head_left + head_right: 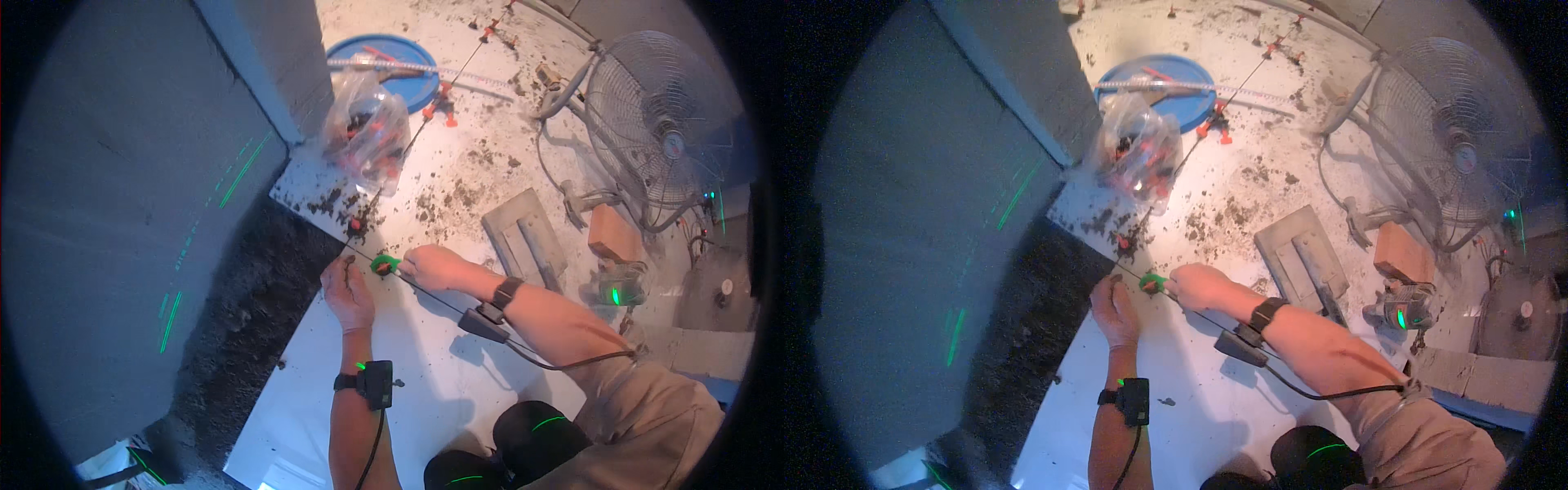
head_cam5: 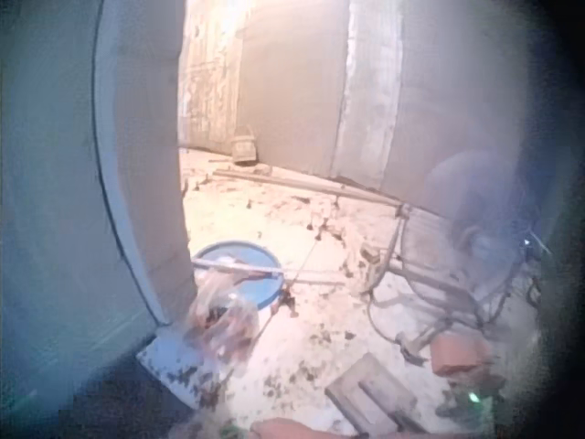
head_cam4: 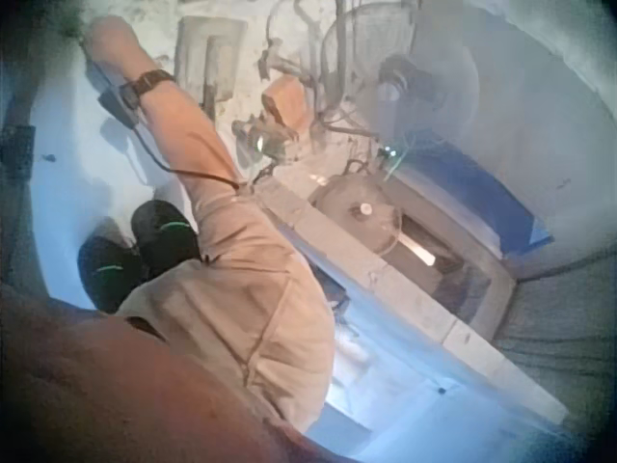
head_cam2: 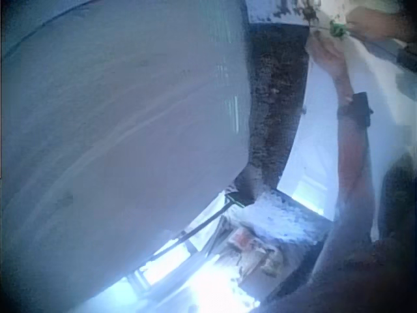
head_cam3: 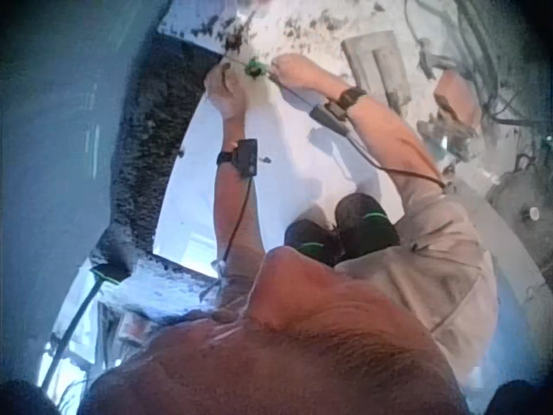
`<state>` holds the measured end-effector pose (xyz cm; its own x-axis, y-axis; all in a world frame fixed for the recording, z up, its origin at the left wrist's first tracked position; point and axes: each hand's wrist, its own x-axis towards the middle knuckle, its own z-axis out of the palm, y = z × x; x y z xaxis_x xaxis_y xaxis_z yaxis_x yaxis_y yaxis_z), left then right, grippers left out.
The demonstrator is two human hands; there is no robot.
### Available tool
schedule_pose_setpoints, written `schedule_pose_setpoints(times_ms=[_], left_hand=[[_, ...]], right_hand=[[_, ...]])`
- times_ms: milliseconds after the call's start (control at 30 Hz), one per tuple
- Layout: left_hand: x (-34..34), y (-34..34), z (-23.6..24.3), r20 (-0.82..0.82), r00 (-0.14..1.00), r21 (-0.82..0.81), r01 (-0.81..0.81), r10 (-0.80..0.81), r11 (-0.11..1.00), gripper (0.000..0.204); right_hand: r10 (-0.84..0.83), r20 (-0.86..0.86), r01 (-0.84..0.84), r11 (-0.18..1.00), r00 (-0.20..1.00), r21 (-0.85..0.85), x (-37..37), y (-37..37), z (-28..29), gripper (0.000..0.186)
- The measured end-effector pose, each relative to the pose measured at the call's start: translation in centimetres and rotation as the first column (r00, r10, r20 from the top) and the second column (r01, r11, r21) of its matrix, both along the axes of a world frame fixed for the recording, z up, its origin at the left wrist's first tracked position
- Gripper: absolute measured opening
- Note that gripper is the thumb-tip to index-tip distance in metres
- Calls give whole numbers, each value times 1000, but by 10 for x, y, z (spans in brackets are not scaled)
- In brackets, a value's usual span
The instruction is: Installing floor tiles using spacers, leveling tools, and mortar.
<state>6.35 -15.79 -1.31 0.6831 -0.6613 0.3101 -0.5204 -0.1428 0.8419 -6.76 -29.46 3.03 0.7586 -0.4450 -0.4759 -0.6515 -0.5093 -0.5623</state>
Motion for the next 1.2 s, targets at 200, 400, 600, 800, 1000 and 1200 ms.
schedule_pose_setpoints(times_ms=[200,400,600,800,1000,1200], left_hand=[[-16,-5,59,145,921,474,255,-361,843,16],[-11,-43,72,278,755,774,190,-594,604,12],[-14,-46,68,207,829,799,163,-519,579,14],[-15,-45,64,251,842,722,166,-477,672,12],[-17,-41,58,301,840,662,157,-452,733,13],[-18,-42,58,305,858,625,148,-414,767,15]], right_hand=[[30,8,-31,992,1000,124,5,-17,1,40],[24,16,-26,989,1000,148,-4,-13,-16,32],[-142,83,126,977,986,174,-15,10,-12,23],[-314,79,292,934,946,207,-15,36,-18,22],[-568,32,541,799,822,263,-6,67,-20,21],[-564,222,550,826,795,126,3,86,-29,16]])
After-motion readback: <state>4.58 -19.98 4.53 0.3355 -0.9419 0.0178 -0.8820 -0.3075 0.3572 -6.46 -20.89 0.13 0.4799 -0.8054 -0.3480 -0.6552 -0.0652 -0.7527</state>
